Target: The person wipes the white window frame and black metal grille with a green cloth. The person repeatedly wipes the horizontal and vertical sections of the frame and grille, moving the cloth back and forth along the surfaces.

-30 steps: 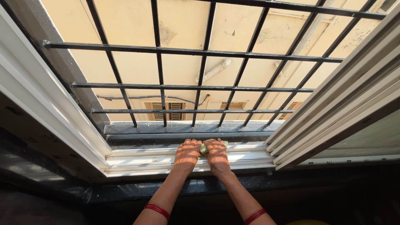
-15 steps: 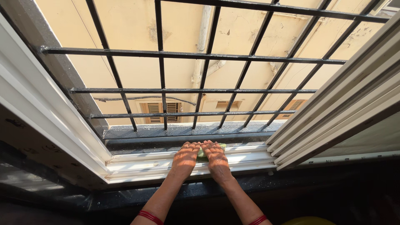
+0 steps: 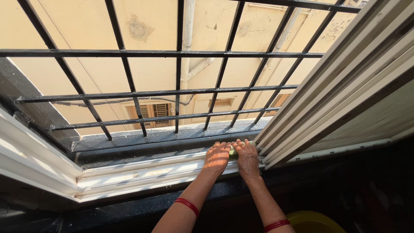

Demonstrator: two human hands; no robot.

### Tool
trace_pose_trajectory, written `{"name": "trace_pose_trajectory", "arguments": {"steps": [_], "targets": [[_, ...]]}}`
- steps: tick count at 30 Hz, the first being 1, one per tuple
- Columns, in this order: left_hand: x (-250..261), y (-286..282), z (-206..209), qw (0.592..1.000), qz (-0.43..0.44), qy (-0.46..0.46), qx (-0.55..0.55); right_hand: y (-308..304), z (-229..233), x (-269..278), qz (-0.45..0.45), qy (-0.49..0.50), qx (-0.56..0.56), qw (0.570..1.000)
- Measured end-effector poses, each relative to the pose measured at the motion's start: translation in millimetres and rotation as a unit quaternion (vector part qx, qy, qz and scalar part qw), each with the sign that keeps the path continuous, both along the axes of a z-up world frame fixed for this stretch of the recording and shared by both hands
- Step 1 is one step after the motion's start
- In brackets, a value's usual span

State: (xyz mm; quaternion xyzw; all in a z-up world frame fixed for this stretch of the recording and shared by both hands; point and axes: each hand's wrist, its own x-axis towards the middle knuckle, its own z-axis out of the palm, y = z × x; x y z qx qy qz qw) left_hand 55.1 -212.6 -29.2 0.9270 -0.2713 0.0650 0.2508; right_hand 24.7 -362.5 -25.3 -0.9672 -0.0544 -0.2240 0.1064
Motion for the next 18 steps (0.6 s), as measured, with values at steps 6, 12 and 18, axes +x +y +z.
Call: {"name": "trace_pose_trajectory", "arguments": {"steps": [6, 12, 18], "targets": [[-6.9, 43.6, 8.7, 0.999, 0.03, 0.024, 0.028, 31.5, 11.4, 5.5, 0.086, -0.027, -0.041, 0.995], [-12.8, 117.0, 12.3, 0.999, 0.038, 0.01, 0.031, 90.7, 19.5, -3.0, 0.221, -0.103, 0.033, 0.969], [-22.6, 194.3, 10.2, 0.995, 0.09, 0.029, 0.034, 167.7, 24.6, -3.8, 0.224, -0.002, 0.028, 0.974]]}}
